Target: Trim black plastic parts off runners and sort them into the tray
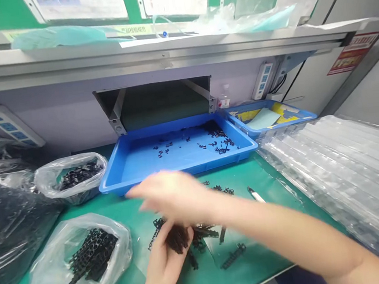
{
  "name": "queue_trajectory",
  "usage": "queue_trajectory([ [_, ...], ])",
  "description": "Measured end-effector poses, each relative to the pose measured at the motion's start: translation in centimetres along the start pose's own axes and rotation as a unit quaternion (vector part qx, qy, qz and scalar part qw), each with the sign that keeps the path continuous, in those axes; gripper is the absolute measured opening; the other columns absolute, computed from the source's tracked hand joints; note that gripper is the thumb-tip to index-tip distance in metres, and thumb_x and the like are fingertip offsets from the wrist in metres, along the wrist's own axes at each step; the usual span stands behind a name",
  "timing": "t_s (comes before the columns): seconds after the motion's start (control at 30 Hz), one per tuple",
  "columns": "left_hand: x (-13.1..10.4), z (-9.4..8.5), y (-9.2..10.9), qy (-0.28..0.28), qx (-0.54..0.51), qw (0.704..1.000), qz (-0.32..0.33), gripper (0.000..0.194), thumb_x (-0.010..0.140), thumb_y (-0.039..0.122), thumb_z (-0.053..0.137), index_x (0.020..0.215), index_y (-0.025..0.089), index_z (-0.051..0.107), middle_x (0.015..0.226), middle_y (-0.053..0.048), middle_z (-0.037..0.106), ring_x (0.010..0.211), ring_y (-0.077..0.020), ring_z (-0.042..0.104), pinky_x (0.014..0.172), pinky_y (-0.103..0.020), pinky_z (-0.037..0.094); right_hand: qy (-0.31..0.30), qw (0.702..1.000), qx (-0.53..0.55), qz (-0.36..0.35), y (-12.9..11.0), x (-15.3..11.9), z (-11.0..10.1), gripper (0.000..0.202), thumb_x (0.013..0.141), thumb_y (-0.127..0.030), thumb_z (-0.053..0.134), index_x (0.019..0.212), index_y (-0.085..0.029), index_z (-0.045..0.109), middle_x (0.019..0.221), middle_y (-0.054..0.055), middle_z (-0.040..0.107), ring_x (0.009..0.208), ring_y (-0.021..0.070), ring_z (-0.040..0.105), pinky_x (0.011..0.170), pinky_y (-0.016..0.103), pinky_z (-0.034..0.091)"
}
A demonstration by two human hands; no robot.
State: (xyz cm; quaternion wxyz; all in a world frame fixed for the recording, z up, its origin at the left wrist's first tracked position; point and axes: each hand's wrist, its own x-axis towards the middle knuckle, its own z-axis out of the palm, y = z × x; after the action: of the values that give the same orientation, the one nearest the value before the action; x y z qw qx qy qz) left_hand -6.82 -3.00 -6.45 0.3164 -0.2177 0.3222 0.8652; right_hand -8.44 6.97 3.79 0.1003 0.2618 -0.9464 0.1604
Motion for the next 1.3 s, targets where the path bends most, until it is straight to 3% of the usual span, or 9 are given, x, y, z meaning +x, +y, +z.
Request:
queue_trajectory([
  [0.1,-0.3,-0.5,-0.2,-0.050,-0.024,0.998,0.004,0.013,0.079,0.004,0.046,0.079,0.012,0.057,0.066,-0.003,0.054,0.056,-0.0089,0.052,0.053,-0.023,0.049,-0.036,0.950,-0.085,0.298,9.3,-0.4,-2.0,0.029,0.090,-0.023,0.037,0.115,-0.022,0.051,0.114,0.008,0.056,0.104,0.0180,0.050,0.090,0.034,0.038],
  [0.23,-0.1,-1.1,-0.7,-0.113,-0.011,0.993,0.018,0.016,0.067,0.008,0.065,0.080,0.012,0.058,0.063,0.001,0.050,0.053,-0.0073,0.047,0.051,-0.021,0.045,-0.074,0.907,-0.098,0.403,18.0,-2.9,-3.4,0.023,0.085,-0.027,0.049,0.105,-0.016,0.054,0.109,0.008,0.055,0.095,0.0186,0.054,0.082,0.040,0.045],
  [0.4,0.0,-1.1,-0.9,-0.135,0.031,0.989,0.046,0.021,0.061,0.016,0.072,0.077,0.014,0.058,0.060,0.003,0.048,0.052,-0.0068,0.043,0.051,-0.020,0.040,-0.068,0.887,-0.008,0.456,20.9,-4.5,-3.1,0.020,0.085,-0.029,0.049,0.098,-0.015,0.056,0.098,0.005,0.058,0.082,0.0146,0.057,0.071,0.032,0.049],
  [0.57,0.0,-1.0,-0.5,-0.118,-0.001,0.991,0.068,0.016,0.061,0.015,0.072,0.070,0.015,0.059,0.059,0.002,0.050,0.054,-0.0085,0.045,0.054,-0.022,0.041,0.053,0.892,0.151,0.424,18.6,-4.0,-3.7,0.024,0.087,-0.032,0.046,0.087,-0.011,0.058,0.077,0.003,0.060,0.063,0.0097,0.056,0.059,0.025,0.047],
  [0.73,-0.1,-0.9,-1.2,-0.102,0.033,0.991,0.085,0.019,0.060,0.021,0.075,0.073,0.015,0.062,0.066,0.000,0.057,0.062,-0.0104,0.051,0.063,-0.024,0.043,0.035,0.866,0.370,0.333,9.6,-7.1,-0.8,0.031,0.075,-0.043,0.055,0.071,-0.013,0.061,0.056,0.000,0.057,0.048,0.0080,0.051,0.047,0.021,0.042],
  [0.87,-0.8,-0.7,-2.7,-0.127,0.068,0.988,0.062,0.027,0.057,0.027,0.077,0.077,0.015,0.065,0.071,-0.004,0.061,0.067,-0.0150,0.054,0.068,-0.028,0.042,0.003,0.663,0.686,0.300,3.5,-10.3,3.8,0.033,0.063,-0.043,0.069,0.059,-0.012,0.057,0.049,-0.003,0.050,0.042,0.0042,0.043,0.042,0.017,0.035],
  [1.0,-1.5,-0.3,-3.4,-0.134,0.106,0.984,0.043,0.024,0.057,0.025,0.077,0.074,0.013,0.065,0.070,-0.005,0.061,0.063,-0.0135,0.052,0.063,-0.026,0.040,0.055,0.575,0.753,0.315,2.1,-11.8,6.4,0.037,0.064,-0.046,0.069,0.058,-0.012,0.055,0.047,-0.004,0.047,0.040,0.0022,0.035,0.040,0.015,0.028],
  [1.07,-1.7,-0.3,-3.3,-0.118,0.114,0.986,0.032,0.022,0.057,0.023,0.077,0.072,0.012,0.065,0.069,-0.004,0.060,0.060,-0.0119,0.050,0.059,-0.025,0.039,0.065,0.595,0.735,0.318,2.2,-12.2,6.7,0.036,0.064,-0.046,0.068,0.060,-0.013,0.057,0.049,-0.003,0.049,0.043,0.0035,0.037,0.041,0.016,0.028],
  [1.3,-2.1,-0.9,-3.8,-0.114,0.067,0.989,-0.070,0.028,0.052,0.024,0.080,0.071,0.010,0.064,0.058,-0.001,0.054,0.052,-0.0078,0.048,0.051,-0.021,0.039,0.143,0.763,0.576,0.256,2.1,-13.6,7.0,0.029,0.067,-0.045,0.065,0.062,-0.017,0.062,0.064,0.000,0.048,0.060,0.0110,0.046,0.054,0.022,0.039],
])
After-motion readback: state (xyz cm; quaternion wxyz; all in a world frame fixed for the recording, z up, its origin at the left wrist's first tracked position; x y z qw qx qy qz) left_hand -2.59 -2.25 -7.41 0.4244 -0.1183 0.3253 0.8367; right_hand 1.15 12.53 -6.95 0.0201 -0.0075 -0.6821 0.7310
